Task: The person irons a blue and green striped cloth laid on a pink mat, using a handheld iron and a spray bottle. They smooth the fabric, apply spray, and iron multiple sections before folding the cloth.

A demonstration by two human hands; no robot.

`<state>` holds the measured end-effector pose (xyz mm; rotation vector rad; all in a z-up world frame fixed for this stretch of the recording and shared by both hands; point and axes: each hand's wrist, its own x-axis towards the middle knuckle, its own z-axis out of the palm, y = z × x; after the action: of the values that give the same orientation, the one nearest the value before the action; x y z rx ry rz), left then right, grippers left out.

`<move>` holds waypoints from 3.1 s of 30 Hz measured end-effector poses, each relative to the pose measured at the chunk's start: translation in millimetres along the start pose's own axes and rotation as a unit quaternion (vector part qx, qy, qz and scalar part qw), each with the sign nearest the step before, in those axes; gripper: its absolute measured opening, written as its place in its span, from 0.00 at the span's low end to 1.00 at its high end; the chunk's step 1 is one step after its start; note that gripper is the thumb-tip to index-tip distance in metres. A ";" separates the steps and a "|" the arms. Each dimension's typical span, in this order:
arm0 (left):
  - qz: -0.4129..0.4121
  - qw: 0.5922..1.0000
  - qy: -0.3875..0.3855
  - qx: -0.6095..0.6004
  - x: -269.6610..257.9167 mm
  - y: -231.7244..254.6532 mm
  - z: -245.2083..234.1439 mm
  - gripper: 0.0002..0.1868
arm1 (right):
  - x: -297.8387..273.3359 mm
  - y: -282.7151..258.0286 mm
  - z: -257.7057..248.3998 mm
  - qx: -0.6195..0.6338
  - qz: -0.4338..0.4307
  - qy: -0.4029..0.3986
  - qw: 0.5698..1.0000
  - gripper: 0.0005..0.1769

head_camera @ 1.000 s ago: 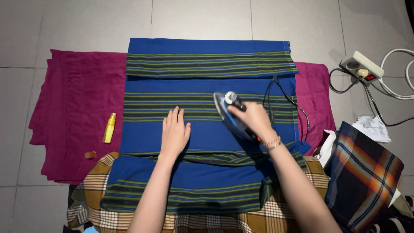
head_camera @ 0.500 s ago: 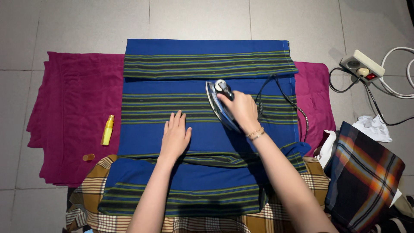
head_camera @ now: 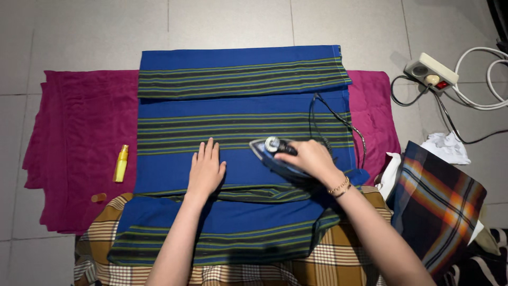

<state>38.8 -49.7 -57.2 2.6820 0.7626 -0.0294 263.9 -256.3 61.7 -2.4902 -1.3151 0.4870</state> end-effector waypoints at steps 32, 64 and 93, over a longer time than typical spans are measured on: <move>0.009 0.995 0.094 -0.017 20.0 116.3 30.4 0.38 | 36.1 92.7 -21.5 0.020 0.231 0.189 0.954 0.35; 0.031 0.994 0.065 -0.078 28.8 145.6 36.5 0.40 | -42.2 104.6 -39.0 0.006 0.032 -0.042 0.999 0.33; 0.111 0.988 0.001 -0.110 37.3 180.5 51.0 0.37 | 19.5 165.1 -35.9 0.010 0.302 0.249 0.920 0.35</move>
<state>167.1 -191.2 -50.3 2.5372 0.4339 0.1078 411.2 -333.3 25.3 -2.7158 -0.3393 -0.0333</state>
